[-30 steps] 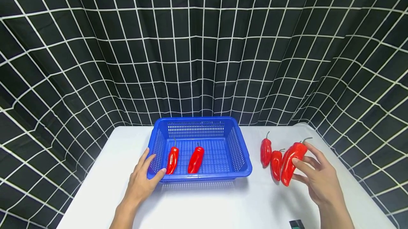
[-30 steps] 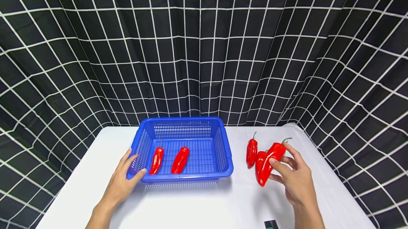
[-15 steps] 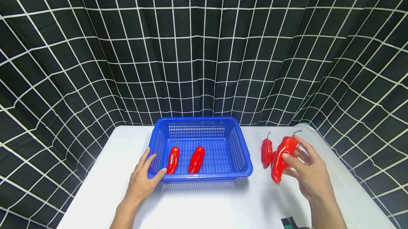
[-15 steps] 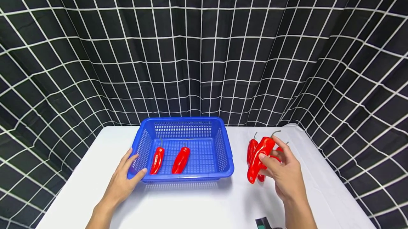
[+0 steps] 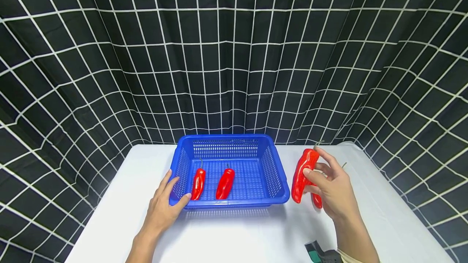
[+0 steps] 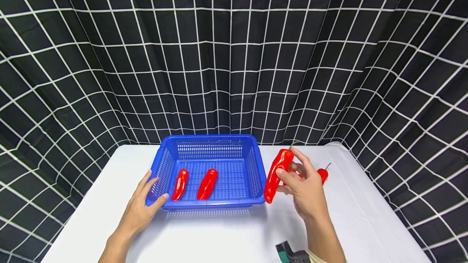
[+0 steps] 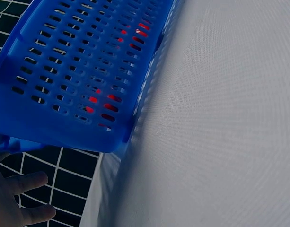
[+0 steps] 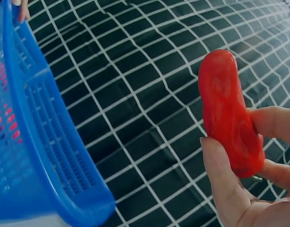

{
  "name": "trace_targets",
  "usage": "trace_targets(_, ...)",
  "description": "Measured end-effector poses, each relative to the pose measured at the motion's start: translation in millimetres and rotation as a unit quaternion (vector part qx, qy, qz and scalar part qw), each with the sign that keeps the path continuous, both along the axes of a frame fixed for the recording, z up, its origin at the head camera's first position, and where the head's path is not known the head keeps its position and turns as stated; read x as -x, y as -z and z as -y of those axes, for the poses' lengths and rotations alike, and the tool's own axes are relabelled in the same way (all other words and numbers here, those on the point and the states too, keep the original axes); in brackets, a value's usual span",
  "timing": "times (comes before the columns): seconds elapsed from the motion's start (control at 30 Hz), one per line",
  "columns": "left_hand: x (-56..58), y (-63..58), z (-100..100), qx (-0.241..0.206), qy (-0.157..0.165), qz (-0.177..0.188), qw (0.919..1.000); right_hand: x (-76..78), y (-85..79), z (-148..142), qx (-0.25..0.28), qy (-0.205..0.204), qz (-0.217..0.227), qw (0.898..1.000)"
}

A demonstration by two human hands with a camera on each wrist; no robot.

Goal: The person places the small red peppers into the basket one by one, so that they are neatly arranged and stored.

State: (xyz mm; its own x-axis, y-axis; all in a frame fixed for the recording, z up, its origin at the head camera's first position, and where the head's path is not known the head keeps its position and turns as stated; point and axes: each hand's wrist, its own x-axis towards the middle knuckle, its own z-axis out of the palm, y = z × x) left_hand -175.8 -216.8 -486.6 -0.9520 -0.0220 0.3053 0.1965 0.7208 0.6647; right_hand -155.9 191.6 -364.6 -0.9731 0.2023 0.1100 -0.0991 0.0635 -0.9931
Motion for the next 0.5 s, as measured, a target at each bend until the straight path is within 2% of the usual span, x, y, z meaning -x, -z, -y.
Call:
trace_targets(0.17,-0.2,-1.5,-1.2,0.0,0.002,0.0,1.0,4.5,0.5,7.9,-0.014,-0.009,0.003,1.0)
trace_targets(0.5,0.3,-1.0,-0.2,0.002,0.0,0.001,1.0,16.0,7.1,24.0,0.02,-0.033,-0.013,0.999)
